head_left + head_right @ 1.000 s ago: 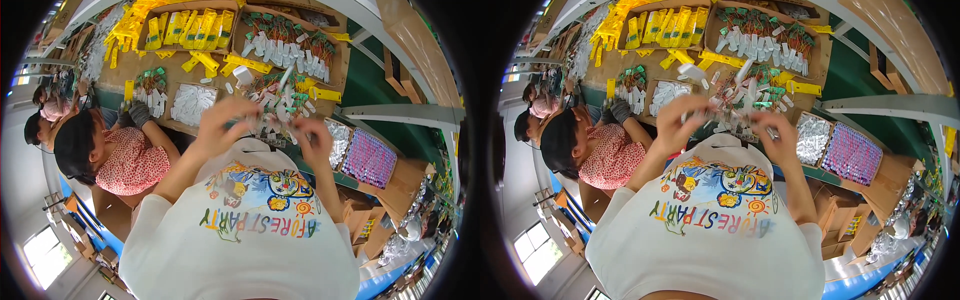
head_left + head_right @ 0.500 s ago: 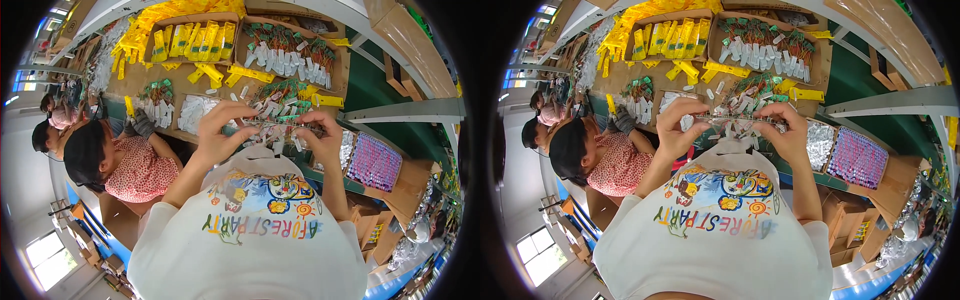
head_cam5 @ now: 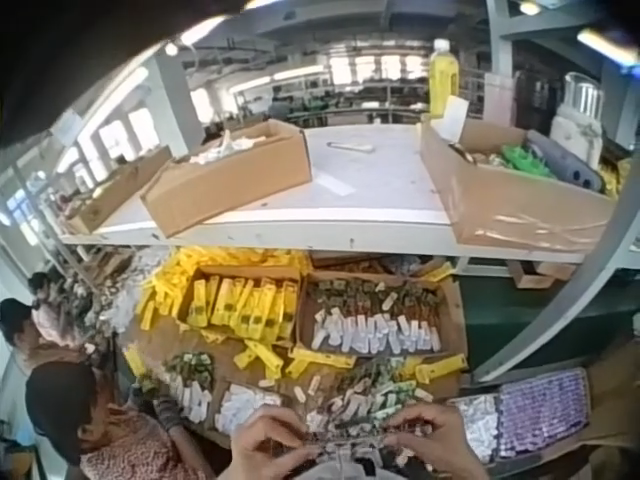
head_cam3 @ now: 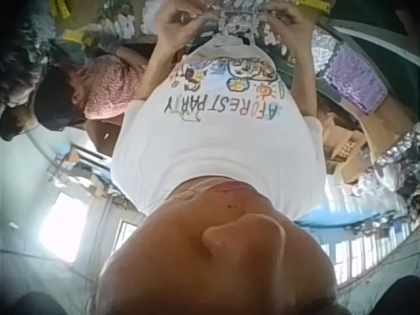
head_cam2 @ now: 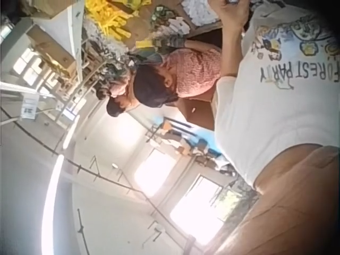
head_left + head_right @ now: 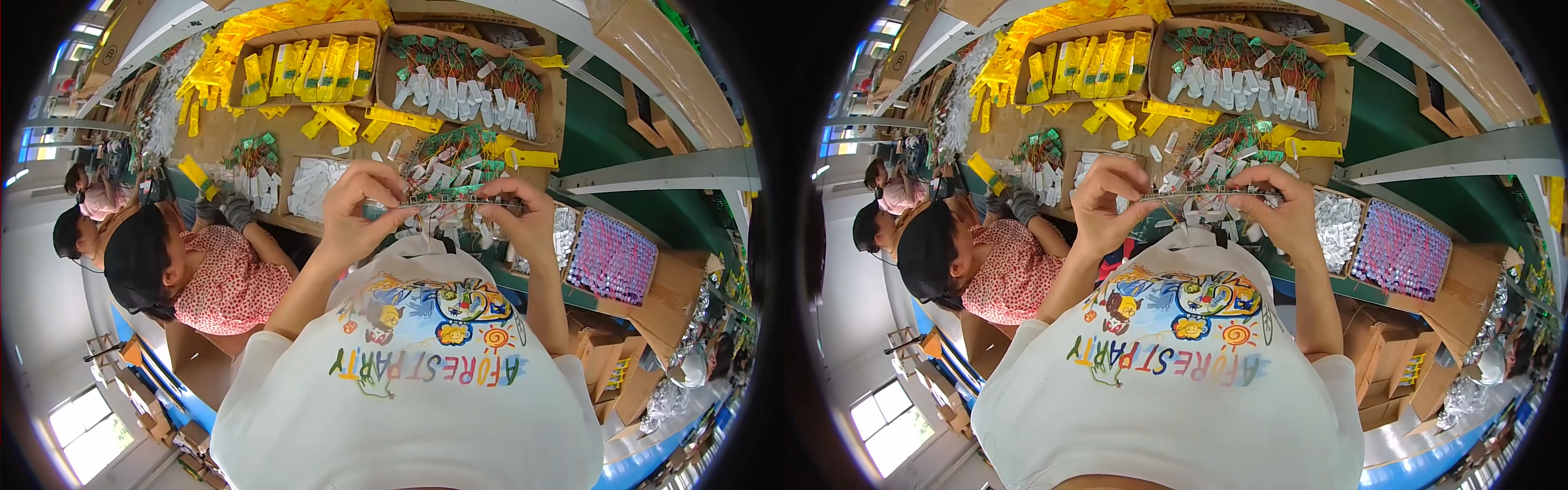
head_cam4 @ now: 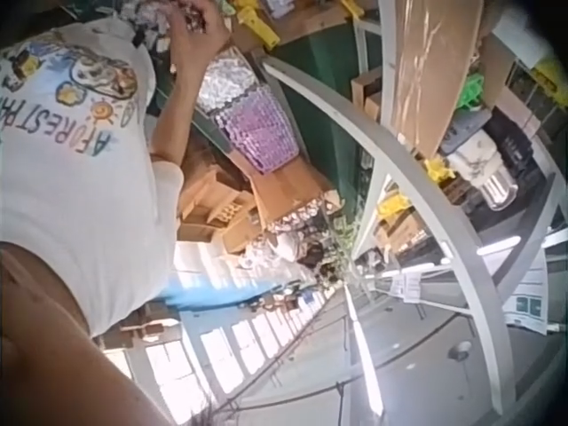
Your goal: Assembling electronic light components by attaching white plastic housings to wired circuit boards at a factory workbench.
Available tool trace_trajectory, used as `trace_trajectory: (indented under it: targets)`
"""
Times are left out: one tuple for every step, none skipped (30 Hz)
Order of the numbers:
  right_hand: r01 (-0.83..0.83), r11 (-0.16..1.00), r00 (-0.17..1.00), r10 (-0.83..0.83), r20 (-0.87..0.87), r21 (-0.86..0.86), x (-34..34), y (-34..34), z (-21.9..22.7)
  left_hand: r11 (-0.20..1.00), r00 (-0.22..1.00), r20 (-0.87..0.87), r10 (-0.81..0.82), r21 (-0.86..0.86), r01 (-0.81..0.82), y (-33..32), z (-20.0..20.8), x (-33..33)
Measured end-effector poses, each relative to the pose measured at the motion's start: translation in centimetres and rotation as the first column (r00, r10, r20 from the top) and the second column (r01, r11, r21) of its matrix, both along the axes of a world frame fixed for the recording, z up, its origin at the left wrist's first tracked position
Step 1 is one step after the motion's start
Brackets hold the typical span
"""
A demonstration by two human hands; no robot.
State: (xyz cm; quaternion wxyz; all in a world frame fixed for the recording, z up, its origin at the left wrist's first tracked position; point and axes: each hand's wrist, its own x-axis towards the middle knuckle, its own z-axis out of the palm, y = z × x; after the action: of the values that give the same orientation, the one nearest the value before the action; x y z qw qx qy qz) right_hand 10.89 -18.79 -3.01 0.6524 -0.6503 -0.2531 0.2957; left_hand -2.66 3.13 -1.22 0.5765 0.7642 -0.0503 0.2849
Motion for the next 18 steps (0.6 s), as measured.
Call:
trace_trajectory:
  targets:
    - [0.003, 1.000, 1.000, -0.003, -0.002, -0.002, 0.2, -0.2, 0.0, 0.999, 1.000, -0.011, -0.011, 0.043, 0.012, 0.0, 0.2, 0.1]
    - [-0.068, 0.998, 0.975, 0.062, 0.214, 0.019, 0.5, -0.5, 0.1, 0.999, 1.000, -0.012, -0.014, 0.040, 0.014, -0.2, 0.7, 0.0]
    - [-0.142, 0.990, 0.899, 0.119, 0.421, 0.024, 0.8, -0.6, 0.0, 0.999, 0.979, -0.199, -0.039, -0.027, 0.034, -0.6, 2.1, 0.0]
    - [-0.140, 0.990, 0.900, 0.118, 0.420, 0.022, 1.1, -0.6, -0.1, 0.995, 0.924, -0.376, -0.074, -0.096, 0.041, -0.9, 2.8, -0.1]
    - [-0.139, 0.990, 0.881, 0.108, 0.460, 0.034, 1.4, -0.6, -0.1, 0.994, 0.923, -0.376, -0.077, -0.098, 0.043, -0.7, 2.6, 0.0]
    - [-0.138, 0.989, 0.860, 0.097, 0.500, 0.046, 1.6, -0.6, -0.1, 0.977, 0.925, -0.358, -0.127, 0.114, 0.179, -0.1, 2.5, 0.2]
    - [-0.135, 0.990, 0.859, 0.095, 0.502, 0.044, 1.4, -0.5, 0.3, 0.899, 0.920, -0.349, -0.181, 0.321, 0.298, 0.4, 2.3, 0.4]
    - [-0.020, 1.000, 0.902, 0.020, 0.431, -0.004, 0.8, -0.3, 1.0, 0.898, 0.920, -0.346, -0.185, 0.321, 0.301, 0.7, 2.0, 0.3]
    - [0.093, 0.994, 0.930, -0.064, 0.361, -0.061, 0.3, -0.2, 1.5, 0.886, 0.938, -0.295, -0.182, 0.364, 0.286, 1.1, 1.7, 0.3]
    - [0.098, 0.993, 0.929, -0.069, 0.364, -0.063, 0.0, -0.1, 1.1, 0.873, 0.953, -0.243, -0.181, 0.406, 0.270, 1.2, 1.7, 0.4]
    - [0.162, 0.984, 0.930, -0.128, 0.346, -0.072, -0.4, -0.1, 0.4, 0.872, 0.953, -0.240, -0.188, 0.405, 0.274, 0.7, 1.8, 0.5]
    - [0.222, 0.971, 0.927, -0.184, 0.328, -0.084, -0.6, 0.1, 0.1, 0.952, 0.918, -0.352, -0.181, 0.171, 0.253, -0.2, 2.6, 0.3]
    - [0.229, 0.970, 0.925, -0.190, 0.329, -0.085, -1.0, 0.3, 0.2, 0.979, 0.865, -0.458, -0.203, -0.066, 0.195, -1.0, 3.2, 0.3]
    - [0.190, 0.980, 0.917, -0.156, 0.367, -0.057, -1.5, 0.6, 0.2, 0.981, 0.849, -0.502, -0.165, 0.008, 0.196, -1.5, 3.4, 0.5]
    - [0.144, 0.989, 0.906, -0.119, 0.405, -0.031, -1.6, 0.8, 0.4, 0.980, 0.850, -0.500, -0.168, 0.006, 0.198, -1.7, 2.9, 0.7]
    - [0.146, 0.989, 0.905, -0.120, 0.407, -0.033, -1.6, 0.7, 0.4, 0.979, 0.869, -0.471, -0.150, 0.054, 0.198, -1.7, 2.0, 0.7]
    - [0.130, 0.991, 0.946, -0.131, 0.296, 0.023, -1.4, 0.5, 0.4, 0.975, 0.888, -0.441, -0.132, 0.102, 0.196, -1.8, 1.5, 0.8]
    - [0.123, 0.989, 0.974, -0.136, 0.181, 0.081, -1.2, 0.3, 0.4, 0.975, 0.888, -0.438, -0.137, 0.099, 0.199, -1.8, 1.6, 0.8]
